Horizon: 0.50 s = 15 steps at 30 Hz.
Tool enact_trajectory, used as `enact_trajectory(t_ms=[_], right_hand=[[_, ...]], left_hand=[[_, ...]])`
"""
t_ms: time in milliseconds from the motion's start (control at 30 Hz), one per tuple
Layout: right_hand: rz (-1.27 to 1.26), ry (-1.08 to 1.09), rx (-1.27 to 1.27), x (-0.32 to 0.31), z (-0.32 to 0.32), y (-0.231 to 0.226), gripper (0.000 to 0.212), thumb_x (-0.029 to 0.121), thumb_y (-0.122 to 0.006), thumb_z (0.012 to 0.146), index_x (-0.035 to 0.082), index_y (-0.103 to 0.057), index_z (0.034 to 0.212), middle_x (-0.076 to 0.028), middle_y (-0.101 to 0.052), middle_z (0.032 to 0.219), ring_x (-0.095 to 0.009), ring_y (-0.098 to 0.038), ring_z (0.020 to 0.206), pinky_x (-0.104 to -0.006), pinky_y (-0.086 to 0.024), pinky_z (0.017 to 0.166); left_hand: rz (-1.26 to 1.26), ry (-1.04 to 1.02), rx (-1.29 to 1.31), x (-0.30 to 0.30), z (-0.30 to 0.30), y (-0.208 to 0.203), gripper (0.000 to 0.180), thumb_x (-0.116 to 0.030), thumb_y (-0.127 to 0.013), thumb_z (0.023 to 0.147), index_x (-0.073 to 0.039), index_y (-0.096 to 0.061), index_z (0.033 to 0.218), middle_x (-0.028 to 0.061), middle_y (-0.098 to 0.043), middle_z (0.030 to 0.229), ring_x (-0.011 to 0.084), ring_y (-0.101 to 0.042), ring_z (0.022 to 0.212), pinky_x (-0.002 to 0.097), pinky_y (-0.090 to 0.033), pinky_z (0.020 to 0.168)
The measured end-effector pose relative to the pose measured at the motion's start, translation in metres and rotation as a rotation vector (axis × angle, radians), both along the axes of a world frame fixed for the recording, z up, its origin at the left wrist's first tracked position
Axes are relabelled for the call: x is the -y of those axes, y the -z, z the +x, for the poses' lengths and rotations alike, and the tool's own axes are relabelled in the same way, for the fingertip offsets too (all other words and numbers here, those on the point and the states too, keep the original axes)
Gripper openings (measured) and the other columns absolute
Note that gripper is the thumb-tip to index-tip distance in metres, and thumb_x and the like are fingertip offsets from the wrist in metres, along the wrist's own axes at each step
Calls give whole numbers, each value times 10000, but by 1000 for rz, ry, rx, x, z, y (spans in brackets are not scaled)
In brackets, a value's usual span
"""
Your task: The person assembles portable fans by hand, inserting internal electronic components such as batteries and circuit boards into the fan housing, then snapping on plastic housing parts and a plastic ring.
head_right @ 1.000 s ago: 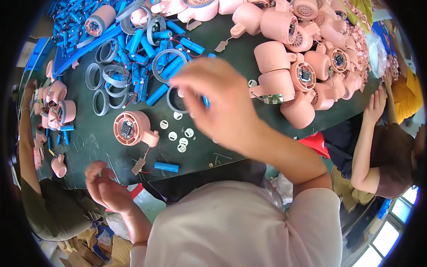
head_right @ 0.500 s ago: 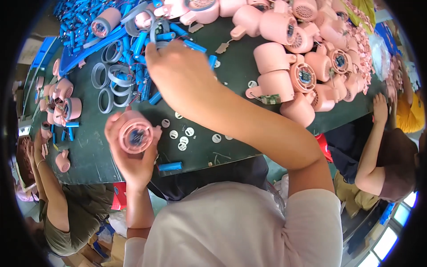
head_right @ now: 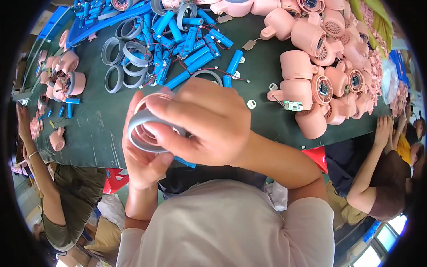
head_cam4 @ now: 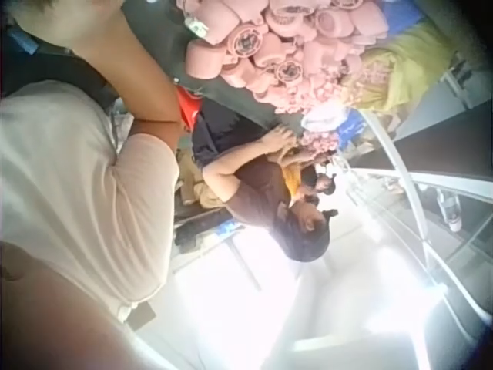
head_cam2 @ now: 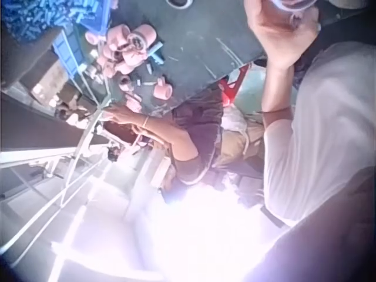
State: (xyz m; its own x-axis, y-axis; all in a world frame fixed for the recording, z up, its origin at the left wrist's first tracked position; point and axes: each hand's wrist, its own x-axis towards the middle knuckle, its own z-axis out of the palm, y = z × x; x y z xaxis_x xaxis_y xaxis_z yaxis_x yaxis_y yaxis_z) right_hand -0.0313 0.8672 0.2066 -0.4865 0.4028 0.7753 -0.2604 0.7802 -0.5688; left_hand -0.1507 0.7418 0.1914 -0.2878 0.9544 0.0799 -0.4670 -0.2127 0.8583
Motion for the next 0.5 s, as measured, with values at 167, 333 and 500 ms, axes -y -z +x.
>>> enact_trajectory(t_ms=[167,333,500], right_hand=[[87,13,-53,1,-3,-2,324,0,-725,713,-100,-641,1010,-112,-611,735,-184,-563,563,-283,-431,474],[62,61,-105,6,-6,-4,286,29,-729,670,-92,-634,911,-96,-567,678,-201,-533,530,-291,-427,446],[43,-21,-53,2,2,-7,349,3,-736,708,-107,-636,1024,-114,-618,778,-192,-562,580,-290,-422,483]], left_hand=[[-32,-29,57,2,5,3,1051,-38,-870,592,-52,-264,1450,187,-428,1388,281,-474,1242,406,-426,1017],[-45,-66,44,4,9,0,1052,-77,-881,583,-64,-279,1446,196,-419,1394,291,-478,1238,412,-427,1019],[-6,-99,92,4,12,-2,1068,-97,-888,571,-64,-278,1447,214,-411,1397,301,-464,1254,418,-414,1030]])
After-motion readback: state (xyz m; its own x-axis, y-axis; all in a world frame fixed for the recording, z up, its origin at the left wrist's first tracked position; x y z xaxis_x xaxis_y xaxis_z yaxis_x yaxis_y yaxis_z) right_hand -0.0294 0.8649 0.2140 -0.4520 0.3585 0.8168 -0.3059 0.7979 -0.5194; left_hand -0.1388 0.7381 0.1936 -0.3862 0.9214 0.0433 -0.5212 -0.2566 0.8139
